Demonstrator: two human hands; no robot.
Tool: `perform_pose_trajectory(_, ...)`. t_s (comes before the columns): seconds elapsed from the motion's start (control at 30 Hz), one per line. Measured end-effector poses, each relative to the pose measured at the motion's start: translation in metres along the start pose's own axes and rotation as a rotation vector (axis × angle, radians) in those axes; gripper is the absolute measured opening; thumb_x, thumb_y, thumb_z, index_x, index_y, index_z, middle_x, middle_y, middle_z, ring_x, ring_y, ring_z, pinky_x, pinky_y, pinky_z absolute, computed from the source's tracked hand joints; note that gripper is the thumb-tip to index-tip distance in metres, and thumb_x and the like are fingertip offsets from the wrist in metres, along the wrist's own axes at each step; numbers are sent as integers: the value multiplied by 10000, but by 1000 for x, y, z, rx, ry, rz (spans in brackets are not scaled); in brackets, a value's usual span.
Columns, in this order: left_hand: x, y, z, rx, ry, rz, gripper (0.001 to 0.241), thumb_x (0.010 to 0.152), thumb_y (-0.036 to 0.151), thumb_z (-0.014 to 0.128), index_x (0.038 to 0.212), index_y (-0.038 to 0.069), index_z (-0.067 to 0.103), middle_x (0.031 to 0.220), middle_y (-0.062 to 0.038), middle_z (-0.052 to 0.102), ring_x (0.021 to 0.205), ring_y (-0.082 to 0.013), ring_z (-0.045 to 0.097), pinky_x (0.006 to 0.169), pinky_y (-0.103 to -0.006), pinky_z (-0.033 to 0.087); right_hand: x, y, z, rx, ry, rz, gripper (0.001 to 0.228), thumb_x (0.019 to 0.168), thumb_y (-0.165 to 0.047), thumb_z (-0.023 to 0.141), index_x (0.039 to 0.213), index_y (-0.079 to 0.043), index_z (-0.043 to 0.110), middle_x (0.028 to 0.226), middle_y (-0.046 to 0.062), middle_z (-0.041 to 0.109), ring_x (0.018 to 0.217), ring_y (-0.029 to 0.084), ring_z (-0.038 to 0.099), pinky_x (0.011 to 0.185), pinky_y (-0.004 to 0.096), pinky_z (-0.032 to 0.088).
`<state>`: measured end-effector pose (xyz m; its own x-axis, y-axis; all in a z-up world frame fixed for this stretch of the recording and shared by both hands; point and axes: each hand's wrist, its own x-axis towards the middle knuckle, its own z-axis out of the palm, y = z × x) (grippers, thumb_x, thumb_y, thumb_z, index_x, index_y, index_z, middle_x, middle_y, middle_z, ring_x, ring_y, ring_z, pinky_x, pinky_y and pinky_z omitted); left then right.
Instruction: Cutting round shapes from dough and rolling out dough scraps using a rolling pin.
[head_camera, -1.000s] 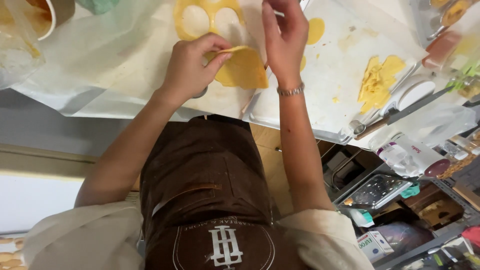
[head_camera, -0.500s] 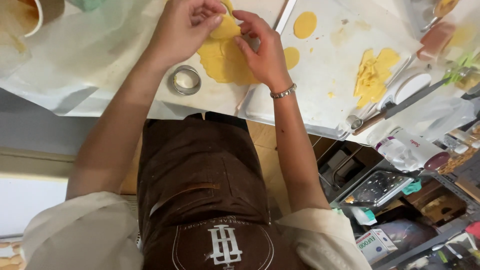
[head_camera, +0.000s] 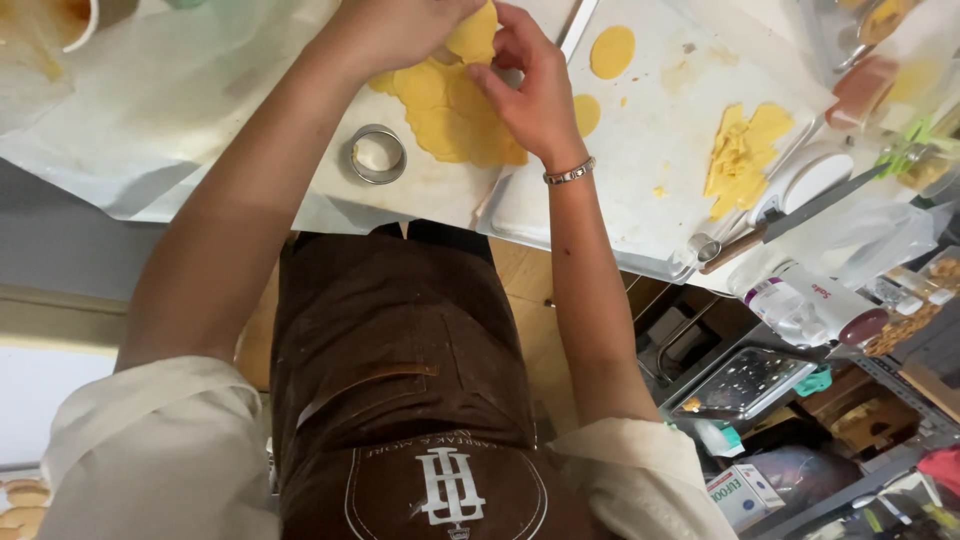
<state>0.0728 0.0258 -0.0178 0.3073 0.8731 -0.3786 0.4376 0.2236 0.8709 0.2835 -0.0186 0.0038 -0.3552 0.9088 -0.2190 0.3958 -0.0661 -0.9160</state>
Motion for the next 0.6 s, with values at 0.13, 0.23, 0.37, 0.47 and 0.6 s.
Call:
perform_pose_trajectory(0.13, 1, 28, -9, 13, -139, -119, 413, 1053, 395, 532, 1048, 18, 699, 769, -106, 710, 646, -199, 713, 559, -358, 557, 2, -3, -5, 117, -55, 63, 452, 985, 50, 753, 1396, -28, 583, 1052, 17, 701, 954, 109, 660, 903, 285, 580)
perform_pose_trajectory(0.23, 5, 31, -10, 28, -184, -162, 430, 1050, 435, 514, 1057, 50, 705, 775, -77, 710, 664, -188, 715, 582, -352, 557, 3, -3, -6, 272, -63, 81, 432, 993, 79, 737, 1383, -23, 580, 1077, 19, 708, 984, 96, 681, 909, 277, 588)
perform_pose_trajectory(0.37, 1, 11, -13, -48, -323, -94, 387, 1000, 470, 617, 1082, 135, 792, 857, -49, 752, 741, -180, 704, 648, -332, 539, 5, 0, -4, 370, -38, 80, 434, 978, 103, 722, 1368, -19, 574, 1084, 14, 681, 984, 86, 675, 904, 266, 594)
perform_pose_trajectory(0.47, -9, 2, -13, 7, -146, 102, 407, 884, 382, 784, 1145, 74, 730, 955, -75, 740, 784, -165, 708, 668, -308, 546, 3, 4, 0, 367, -3, 89, 385, 979, 107, 712, 1321, -15, 585, 1083, 17, 684, 962, 87, 685, 872, 258, 596)
perform_pose_trajectory(0.6, -20, 1, -12, -105, -98, 36, 274, 934, 281, 792, 1075, 51, 747, 974, -68, 759, 831, -135, 710, 715, -293, 548, 2, 12, 4, 384, 40, 58, 354, 1027, 109, 675, 1337, -23, 569, 1092, 29, 685, 1006, 91, 674, 892, 260, 582)
